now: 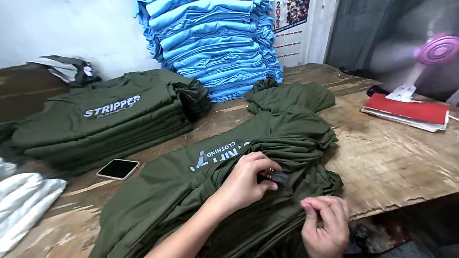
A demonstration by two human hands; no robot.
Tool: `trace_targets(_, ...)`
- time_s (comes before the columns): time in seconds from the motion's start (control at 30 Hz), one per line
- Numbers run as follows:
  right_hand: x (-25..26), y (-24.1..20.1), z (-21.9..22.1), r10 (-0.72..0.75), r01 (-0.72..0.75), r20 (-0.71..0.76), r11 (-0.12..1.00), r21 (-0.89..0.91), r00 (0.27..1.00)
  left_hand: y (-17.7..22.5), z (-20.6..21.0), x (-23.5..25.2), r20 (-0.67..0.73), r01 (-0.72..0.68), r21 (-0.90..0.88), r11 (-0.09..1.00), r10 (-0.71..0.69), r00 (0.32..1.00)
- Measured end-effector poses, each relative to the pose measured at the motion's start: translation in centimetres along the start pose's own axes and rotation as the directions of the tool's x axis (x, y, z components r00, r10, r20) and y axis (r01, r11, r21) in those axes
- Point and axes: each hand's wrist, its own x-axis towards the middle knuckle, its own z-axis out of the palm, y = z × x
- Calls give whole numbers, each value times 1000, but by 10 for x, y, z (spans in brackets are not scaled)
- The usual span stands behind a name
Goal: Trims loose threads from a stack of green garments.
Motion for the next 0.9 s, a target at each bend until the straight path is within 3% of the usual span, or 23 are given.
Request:
trace_targets(0.1,-1,-5,1,-3,3,1,999,50,1000,0,2,-9,-30,-106,124,987,110,993)
trace_targets(0.23,-4,-10,6,-18,17,6,997,78,1000,7,16,-13,-1,-169,187,968,172,985)
trace_targets(0.43,-4,-7,3,29,-32,26,993,112,999,17,14,-18,-91,-240,382,892,295,951)
trace_targets(0.9,-8,-1,-4,65,-89,106,967,240,992,22,26,-20,5,-324,453,831,360,933)
